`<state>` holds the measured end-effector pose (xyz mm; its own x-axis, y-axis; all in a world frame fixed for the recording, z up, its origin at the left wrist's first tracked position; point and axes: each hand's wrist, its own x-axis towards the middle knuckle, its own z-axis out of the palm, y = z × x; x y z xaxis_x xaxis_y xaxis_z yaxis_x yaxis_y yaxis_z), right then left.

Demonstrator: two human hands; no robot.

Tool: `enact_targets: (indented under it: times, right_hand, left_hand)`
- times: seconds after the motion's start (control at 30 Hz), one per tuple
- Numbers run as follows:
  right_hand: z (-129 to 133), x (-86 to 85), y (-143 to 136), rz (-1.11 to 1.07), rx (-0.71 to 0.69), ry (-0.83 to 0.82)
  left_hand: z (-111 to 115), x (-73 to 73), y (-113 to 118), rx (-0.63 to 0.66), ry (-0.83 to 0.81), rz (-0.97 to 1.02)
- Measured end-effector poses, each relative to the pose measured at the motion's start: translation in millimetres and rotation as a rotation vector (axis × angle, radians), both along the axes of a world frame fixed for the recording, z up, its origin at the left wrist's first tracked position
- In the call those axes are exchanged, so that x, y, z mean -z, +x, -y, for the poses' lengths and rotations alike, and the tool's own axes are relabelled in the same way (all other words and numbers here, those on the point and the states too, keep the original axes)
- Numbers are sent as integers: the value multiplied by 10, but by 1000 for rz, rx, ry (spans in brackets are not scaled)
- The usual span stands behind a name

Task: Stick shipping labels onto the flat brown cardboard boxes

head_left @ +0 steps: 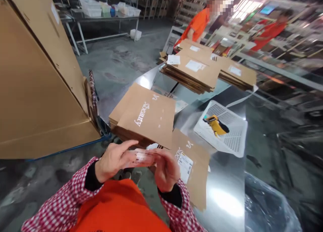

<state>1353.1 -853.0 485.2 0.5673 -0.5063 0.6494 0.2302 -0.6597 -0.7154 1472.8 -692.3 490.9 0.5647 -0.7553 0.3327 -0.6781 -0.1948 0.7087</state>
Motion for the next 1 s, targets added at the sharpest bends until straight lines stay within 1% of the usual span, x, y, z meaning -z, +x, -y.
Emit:
enact_targets:
  times: [0.07, 0.1, 0.13, 0.17, 0.2, 0.27, 0.33, 0.37, 0.4, 0.43, 0.5, 0.57, 0.63, 0.7, 0.73, 0.77, 0.8, 0.83, 0.87, 0.9, 0.93, 0.97, 1.0]
  right_hand:
    - [237, -92, 79, 130, 284, 63]
    - [391, -158, 147, 196, 407, 124]
    - [551, -226, 236, 234, 475, 190]
    - [706, -285, 345, 231, 479, 252]
    - [844, -323, 472, 180, 424, 305]
    - [1043, -309, 762, -22, 204, 397]
    - [1137, -176, 1063, -241, -16, 459]
    - [1158, -84, 1198, -341, -78, 451]
    - [1170, 9, 1314, -435, -104, 417]
    - [1180, 91, 1405, -514, -100, 366]
    - [1201, 186, 1511, -620, -48, 263]
    - [1217, 173, 1532, -692, 6, 157]
    - [1195, 93, 1512, -811, 79, -22]
    - [1107, 21, 1504, -947, 242, -254]
    - [1037, 10, 1514, -995, 330, -352]
    - [956, 20, 1536, -1015, 387, -425]
    - [875, 51, 1567, -1018, 392, -488]
    - [806, 94, 1601, -1012, 340, -544]
    - [762, 141, 1630, -1001, 260, -578]
    - [755, 184, 1646, -989, 195, -578]
    - [788, 217, 1639, -979, 183, -532]
    - [860, 236, 1604, -963, 229, -432]
    - [960, 245, 1538, -923, 303, -270]
  left_hand:
    - [-78, 111, 130, 145, 30, 37]
    - [-116, 173, 191, 188, 38, 79]
    - [-148, 234, 250, 208, 39, 142]
    - [-172, 291, 305, 212, 31, 222]
    - [-185, 341, 356, 208, 13, 304]
    - [-170, 418, 456, 207, -38, 421]
    - [-101, 476, 561, 207, -85, 461]
    - [-52, 504, 616, 200, -98, 464]
    - [1, 536, 672, 187, -97, 465]
    - [52, 570, 728, 175, -85, 466]
    - [133, 644, 829, 165, -44, 462]
    - [173, 716, 901, 180, -11, 453]
    - [178, 776, 936, 201, -4, 442]
    - [171, 815, 940, 208, -20, 430]
    - [167, 825, 936, 202, -30, 423]
    - [165, 827, 930, 196, -34, 418]
    - [163, 822, 926, 192, -32, 411]
    - [161, 810, 925, 193, -21, 402]
    - [156, 793, 930, 204, -8, 395]
    - [148, 773, 941, 222, 4, 391]
    - [136, 755, 958, 245, 12, 388]
    - [118, 740, 980, 265, 10, 387]
    - [97, 732, 1004, 274, 0, 387]
